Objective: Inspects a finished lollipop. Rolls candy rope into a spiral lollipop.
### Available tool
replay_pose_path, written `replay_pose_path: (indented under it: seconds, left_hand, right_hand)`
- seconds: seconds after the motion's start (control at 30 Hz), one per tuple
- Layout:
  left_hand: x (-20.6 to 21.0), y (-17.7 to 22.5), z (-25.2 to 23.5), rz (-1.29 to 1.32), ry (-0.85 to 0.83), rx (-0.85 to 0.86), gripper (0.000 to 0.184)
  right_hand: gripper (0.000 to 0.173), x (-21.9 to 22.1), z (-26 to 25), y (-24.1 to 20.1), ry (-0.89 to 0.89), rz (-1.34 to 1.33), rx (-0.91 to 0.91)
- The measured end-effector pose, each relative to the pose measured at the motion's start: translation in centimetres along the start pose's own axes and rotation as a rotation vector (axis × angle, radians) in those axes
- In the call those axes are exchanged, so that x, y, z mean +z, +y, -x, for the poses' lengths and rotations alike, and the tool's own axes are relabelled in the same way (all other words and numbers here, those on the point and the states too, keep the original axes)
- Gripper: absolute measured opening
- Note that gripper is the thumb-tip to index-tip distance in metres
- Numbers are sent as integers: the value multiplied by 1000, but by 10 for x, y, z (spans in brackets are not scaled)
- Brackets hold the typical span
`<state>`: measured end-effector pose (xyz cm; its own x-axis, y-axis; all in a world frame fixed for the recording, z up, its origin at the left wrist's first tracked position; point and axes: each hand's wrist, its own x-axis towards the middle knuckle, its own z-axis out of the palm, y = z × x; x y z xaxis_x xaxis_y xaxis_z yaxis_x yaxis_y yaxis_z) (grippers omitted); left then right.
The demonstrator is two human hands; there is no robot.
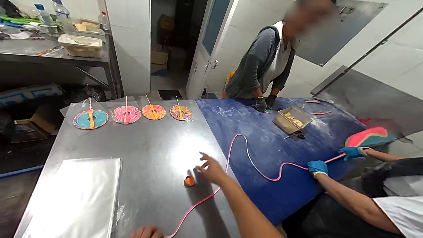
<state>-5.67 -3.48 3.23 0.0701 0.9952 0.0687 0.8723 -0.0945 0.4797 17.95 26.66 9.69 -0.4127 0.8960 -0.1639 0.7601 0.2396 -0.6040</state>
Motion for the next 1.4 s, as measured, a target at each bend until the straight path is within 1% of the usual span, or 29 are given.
replay_pose_path:
  seconds: [0.03, 0.07, 0.1, 0.13, 0.2, 0.23, 0.27, 0.33, 0.37, 0.43, 0.5, 0.57, 0.67, 0.73, 0.8, 0.83, 0.87, 0.9, 0.93, 0.97, 1.0, 1.03, 1.1, 1.17, 1.23, 1.3, 1.4]
  left_hand:
    - [9, -2, -19, 10, 67, 16, 28]
    - [13, -5, -33, 8, 115, 18, 29]
    - [17, -9, -43, -5, 149, 6, 29]
    - [18, -12, -49, -12, 175, -16, 29]
    - [17, -16, -52, -6, 238, -55, 28]
    - [16, -15, -49, -7, 268, -66, 27]
    - [16, -13, -45, -12, 291, -75, 26]
    - [18, -10, -34, -40, 301, -88, 27]
    - [19, -8, -28, -51, 292, -86, 28]
    - [23, -4, -15, -58, 278, -74, 28]
    - [28, 1, -6, -69, 295, -45, 28]
    - [29, 0, 2, -72, 308, -15, 27]
    - [17, -4, 4, -28, 228, 24, 22]
    - [4, -10, -5, -102, 246, 117, 17]
    - [-8, -14, -21, -288, 309, 353, 20]
    - [-15, -12, -31, -381, 298, 487, 22]
    - [-23, -9, -40, -422, 214, 613, 23]
    - [-31, -6, -49, -412, 57, 703, 24]
    - [-38, -4, -59, -380, -125, 725, 26]
    - [-42, -4, -67, -340, -283, 686, 26]
    - [-45, -4, -74, -308, -380, 615, 26]
    - [-47, -5, -77, -293, -426, 525, 28]
    - [-47, -5, -75, -305, -425, 328, 35]
    - [-47, -1, -71, -339, -381, 133, 41]
    - [-45, 7, -72, -400, -373, -14, 46]
    - [-44, 13, -76, -446, -395, -110, 52]
    - [-43, 15, -85, -441, -398, -190, 56]
  right_hand:
    - [56, 19, 5, -14, -130, 53, -22]
    - [44, 38, 9, -20, -202, 113, -48]
    - [32, 54, 14, -22, -206, 151, -72]
    - [27, 62, 21, -24, -174, 149, -99]
    - [27, 71, 46, -31, -64, 64, -221]
    - [26, 76, 63, -37, -55, 29, -293]
    - [26, 81, 82, -43, -129, 32, -330]
    - [30, 92, 115, -58, -370, 156, -270]
    - [33, 102, 125, -61, -418, 217, -215]
    - [38, 116, 137, -65, -386, 267, -119]
    - [43, 118, 137, -73, -372, 298, -65]
    - [44, 119, 136, -82, -386, 306, -46]
    - [45, 111, 128, -84, -408, 276, -48]
    - [43, 101, 121, -80, -327, 270, -86]
    - [42, 98, 112, -72, -162, 328, -194]
    - [46, 100, 107, -68, -100, 370, -260]
    - [48, 104, 102, -65, -84, 401, -317]
    - [50, 108, 97, -62, -125, 413, -352]
    - [50, 113, 92, -57, -153, 415, -391]
    - [47, 118, 89, -51, -149, 406, -425]
    - [43, 122, 88, -43, -105, 397, -447]
    - [38, 126, 90, -34, -35, 388, -456]
    - [35, 129, 102, -15, 110, 388, -450]
    - [34, 129, 119, 2, 211, 404, -458]
    - [31, 130, 137, 15, 285, 430, -472]
    - [30, 131, 152, 23, 324, 439, -464]
    - [28, 130, 166, 26, 343, 425, -442]
